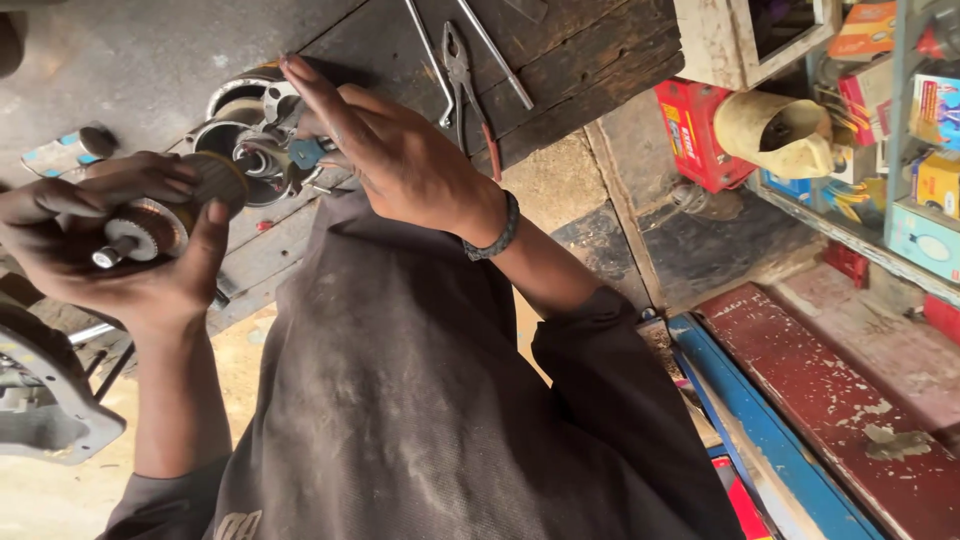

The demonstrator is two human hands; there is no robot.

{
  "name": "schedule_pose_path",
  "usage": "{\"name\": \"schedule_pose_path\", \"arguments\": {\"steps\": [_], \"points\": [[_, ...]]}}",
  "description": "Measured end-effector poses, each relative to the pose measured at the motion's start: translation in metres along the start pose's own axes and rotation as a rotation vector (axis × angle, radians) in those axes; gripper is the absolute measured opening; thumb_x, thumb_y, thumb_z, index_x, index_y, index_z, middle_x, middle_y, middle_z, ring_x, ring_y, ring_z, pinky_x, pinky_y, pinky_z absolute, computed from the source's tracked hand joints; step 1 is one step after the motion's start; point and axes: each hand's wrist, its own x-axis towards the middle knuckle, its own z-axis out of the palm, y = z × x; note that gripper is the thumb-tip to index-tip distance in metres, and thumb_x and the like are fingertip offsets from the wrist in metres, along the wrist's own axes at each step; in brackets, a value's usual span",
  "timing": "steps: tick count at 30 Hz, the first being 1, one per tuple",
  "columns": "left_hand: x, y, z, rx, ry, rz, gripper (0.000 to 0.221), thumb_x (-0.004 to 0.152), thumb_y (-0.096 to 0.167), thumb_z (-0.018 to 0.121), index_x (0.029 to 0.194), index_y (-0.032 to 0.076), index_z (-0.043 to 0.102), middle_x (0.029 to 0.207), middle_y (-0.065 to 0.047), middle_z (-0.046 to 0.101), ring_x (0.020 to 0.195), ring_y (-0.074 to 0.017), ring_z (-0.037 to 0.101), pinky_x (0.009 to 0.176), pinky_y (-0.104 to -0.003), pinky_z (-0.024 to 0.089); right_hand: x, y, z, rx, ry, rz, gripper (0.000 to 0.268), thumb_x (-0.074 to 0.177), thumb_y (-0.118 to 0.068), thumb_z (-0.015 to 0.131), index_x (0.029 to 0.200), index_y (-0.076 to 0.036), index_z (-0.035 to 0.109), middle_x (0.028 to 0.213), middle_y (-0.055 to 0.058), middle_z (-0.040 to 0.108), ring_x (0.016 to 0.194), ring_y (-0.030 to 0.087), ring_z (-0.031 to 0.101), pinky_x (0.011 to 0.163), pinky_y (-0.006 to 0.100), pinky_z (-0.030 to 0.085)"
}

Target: Cleaning, greasing, and assembling a motorcycle starter motor armature into its housing.

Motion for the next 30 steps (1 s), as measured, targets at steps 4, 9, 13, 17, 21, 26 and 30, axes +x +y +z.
{"name": "schedule_pose_path", "arguments": {"steps": [4, 9, 13, 17, 21, 26, 30], "points": [[-0.006, 0.001, 0.002, -0.003, 0.014, -0.046, 0.059, 0.099, -0.002, 0.085, 0.124, 0.006, 0.032, 0.099, -0.025, 0.071, 0.091, -0.0298, 0.070, 0.092, -0.035, 0.059, -0.006, 0.002, -0.002, -0.024, 0.012, -0.006, 0.090, 0.106, 0.017, 0.055, 0.169, -0.016, 0.000, 0.172, 0.001, 0.020, 0.128, 0.009, 0.069, 0.105, 0.018, 0.057], [0.000, 0.005, 0.002, -0.031, 0.032, -0.041, 0.060, 0.097, -0.001, 0.085, 0.123, 0.007, 0.032, 0.096, -0.022, 0.068, 0.089, -0.0274, 0.071, 0.092, -0.036, 0.062, 0.004, -0.003, -0.010, -0.044, 0.014, -0.013, 0.095, 0.103, 0.004, 0.069, 0.169, -0.014, 0.003, 0.168, -0.006, 0.028, 0.124, 0.011, 0.067, 0.112, 0.022, 0.054], [0.001, 0.004, 0.007, -0.041, 0.021, -0.066, 0.055, 0.098, 0.000, 0.084, 0.119, 0.008, 0.034, 0.097, -0.022, 0.068, 0.091, -0.0266, 0.071, 0.093, -0.035, 0.061, 0.006, 0.002, -0.005, -0.118, -0.034, -0.038, 0.094, 0.104, 0.001, 0.071, 0.167, -0.012, 0.003, 0.167, -0.005, 0.031, 0.123, 0.010, 0.065, 0.116, 0.024, 0.052], [-0.006, -0.003, 0.017, -0.043, 0.008, -0.105, 0.053, 0.097, 0.000, 0.082, 0.121, 0.007, 0.035, 0.102, -0.024, 0.071, 0.096, -0.0265, 0.072, 0.093, -0.034, 0.059, 0.003, 0.011, -0.003, -0.131, -0.061, -0.038, 0.092, 0.106, 0.005, 0.069, 0.167, -0.013, 0.003, 0.166, 0.005, 0.036, 0.123, 0.008, 0.068, 0.113, 0.021, 0.051], [-0.011, -0.004, 0.027, -0.050, 0.014, -0.167, 0.052, 0.096, -0.001, 0.083, 0.118, 0.004, 0.036, 0.110, -0.024, 0.071, 0.100, -0.0250, 0.073, 0.092, -0.032, 0.056, -0.009, 0.020, -0.008, -0.052, 0.009, -0.018, 0.092, 0.109, 0.000, 0.073, 0.168, -0.012, 0.004, 0.153, -0.001, 0.048, 0.118, 0.012, 0.071, 0.106, 0.020, 0.055], [-0.004, 0.004, 0.027, 0.002, -0.031, -0.111, 0.052, 0.096, -0.004, 0.083, 0.122, 0.003, 0.038, 0.112, -0.024, 0.070, 0.106, -0.0272, 0.073, 0.099, -0.035, 0.058, -0.013, 0.018, -0.035, -0.049, 0.101, 0.009, 0.096, 0.107, -0.005, 0.075, 0.169, -0.012, 0.002, 0.141, 0.010, 0.060, 0.119, 0.018, 0.073, 0.111, 0.029, 0.055], [0.017, 0.032, 0.031, 0.154, -0.090, -0.229, 0.059, 0.095, 0.001, 0.083, 0.136, 0.000, 0.041, 0.119, -0.022, 0.071, 0.113, -0.0296, 0.074, 0.099, -0.036, 0.059, -0.017, 0.013, -0.051, -0.062, 0.182, 0.084, 0.097, 0.104, -0.008, 0.074, 0.169, -0.011, 0.002, 0.129, 0.018, 0.066, 0.115, 0.020, 0.074, 0.114, 0.035, 0.056]]}}
